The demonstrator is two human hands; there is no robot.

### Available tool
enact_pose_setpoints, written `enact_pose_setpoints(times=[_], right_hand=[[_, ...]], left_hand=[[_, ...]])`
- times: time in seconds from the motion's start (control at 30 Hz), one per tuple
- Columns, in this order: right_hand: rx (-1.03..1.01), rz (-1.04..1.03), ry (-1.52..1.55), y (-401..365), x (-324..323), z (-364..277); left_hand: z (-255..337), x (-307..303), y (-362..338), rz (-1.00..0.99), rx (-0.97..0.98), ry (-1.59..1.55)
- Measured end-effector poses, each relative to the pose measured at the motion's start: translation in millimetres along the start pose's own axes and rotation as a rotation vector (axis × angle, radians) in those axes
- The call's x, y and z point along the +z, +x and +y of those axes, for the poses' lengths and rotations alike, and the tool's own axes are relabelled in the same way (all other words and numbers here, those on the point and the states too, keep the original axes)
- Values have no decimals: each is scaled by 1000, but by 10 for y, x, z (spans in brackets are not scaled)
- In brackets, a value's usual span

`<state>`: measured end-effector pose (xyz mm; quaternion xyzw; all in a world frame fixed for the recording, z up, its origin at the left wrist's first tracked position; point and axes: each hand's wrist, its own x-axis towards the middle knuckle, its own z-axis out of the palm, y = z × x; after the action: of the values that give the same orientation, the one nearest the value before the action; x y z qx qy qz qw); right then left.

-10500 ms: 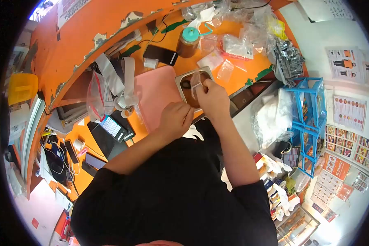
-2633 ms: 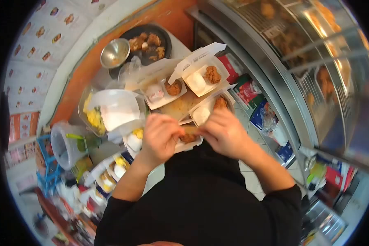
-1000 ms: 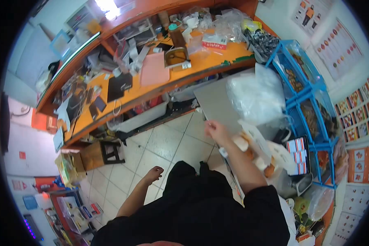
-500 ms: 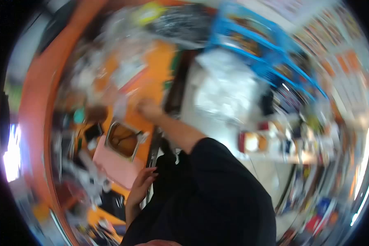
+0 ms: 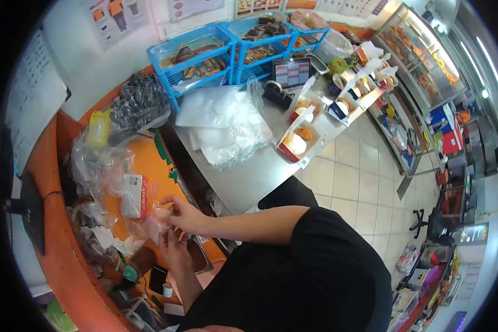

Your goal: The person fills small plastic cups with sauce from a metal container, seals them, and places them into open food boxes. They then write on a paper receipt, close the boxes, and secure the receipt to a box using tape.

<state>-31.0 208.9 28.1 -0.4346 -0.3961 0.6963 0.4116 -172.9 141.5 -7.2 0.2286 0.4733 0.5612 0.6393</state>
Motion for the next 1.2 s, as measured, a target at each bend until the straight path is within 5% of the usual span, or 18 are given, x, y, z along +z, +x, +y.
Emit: enact_pose_setpoints(times=[0.2, 0.5, 0.63, 0.7, 0.77, 0.87, 0.9, 0.93, 1.03, 1.1, 1.2], right_hand=[[170, 78, 111, -322, -73, -190], [-166, -51, 8, 22, 184, 203], [-121, -70, -5, 208, 180, 415], [-166, -106, -169, 217, 130, 458], [-509, 158, -700, 129, 135, 619], [-651, -39, -862, -265, 87, 192], [-580, -209, -820, -316, 98, 151], [-337, -334, -784, -428, 113, 125], [-168, -514, -702, -526, 167, 239], [119, -467, -530, -370, 124, 369], [156, -593, -803, -192, 201, 278]], left_hand=[[-208, 8, 13, -77, -12, -13], [-20, -230, -91, 112, -37, -249], [38, -278, -292, 160, 64, -38], [-7, -335, -393, 317, 127, 159], [-43, -384, -525, 351, 143, 360], [-241, -641, -685, 382, 108, 558], [-233, -485, -717, 449, 246, 617], [-203, -373, -773, 488, 177, 633], [-52, -63, -964, 453, 168, 562], [-171, -91, -957, 549, 181, 594], [-216, -90, -981, 572, 193, 593]])
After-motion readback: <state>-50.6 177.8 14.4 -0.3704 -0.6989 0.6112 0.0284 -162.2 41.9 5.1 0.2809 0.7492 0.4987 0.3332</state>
